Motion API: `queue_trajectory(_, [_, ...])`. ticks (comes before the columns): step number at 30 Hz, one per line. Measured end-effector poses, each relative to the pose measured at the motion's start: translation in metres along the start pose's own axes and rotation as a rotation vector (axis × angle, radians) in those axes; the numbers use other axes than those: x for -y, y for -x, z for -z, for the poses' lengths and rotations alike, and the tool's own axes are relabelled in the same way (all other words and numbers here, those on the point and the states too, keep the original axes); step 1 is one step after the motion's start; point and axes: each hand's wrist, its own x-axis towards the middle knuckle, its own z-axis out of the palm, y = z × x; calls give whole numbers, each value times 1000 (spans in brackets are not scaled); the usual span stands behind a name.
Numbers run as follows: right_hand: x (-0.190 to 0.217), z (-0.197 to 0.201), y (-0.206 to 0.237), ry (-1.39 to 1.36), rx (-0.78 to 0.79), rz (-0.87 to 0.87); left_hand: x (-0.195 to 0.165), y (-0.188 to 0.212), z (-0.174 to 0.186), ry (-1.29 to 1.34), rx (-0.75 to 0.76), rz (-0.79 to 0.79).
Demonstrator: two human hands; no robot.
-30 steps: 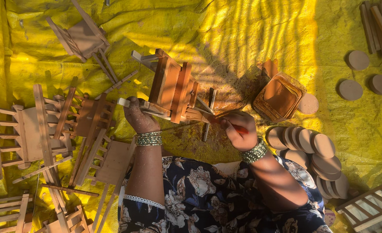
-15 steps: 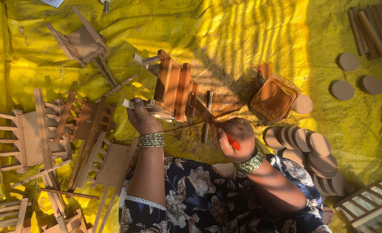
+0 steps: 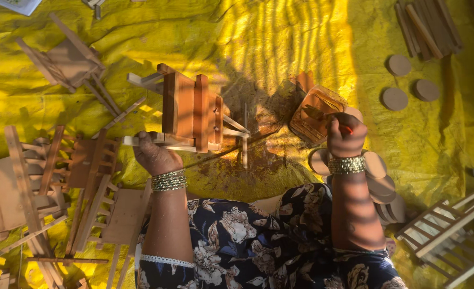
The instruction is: The person sits on a yellow tarp on the ground and assembles miniature wooden chairs, applying glue from a small container to the joints of chair frames and pressing the parts together. They handle several unfinished chairs one at a time, dipping an applicator into the glue container between joints.
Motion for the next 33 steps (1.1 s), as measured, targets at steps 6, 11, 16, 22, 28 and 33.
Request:
queue_trajectory(6, [-80,1,-13,498,-28,-288,-8,23,2,41,289,-128])
queue_trajectory(11, [-91,11,-16,339,-52,-342,-3,17,4,57,393,-98])
queue_trajectory(16, [-99,19,-12,156,-178,-310,2,15,9,34,335,-91])
queue_trajectory(22, [-106,0,-13,-943,-415,-769,12,8,6,53,343,-148])
queue_trajectory(28, [-42,-64,33,-1316,-115,-582,32,3,6,19,265,-253])
queue_trajectory(33, [49,-123,94,-854,107,131,42,-6,25,98,135,-201])
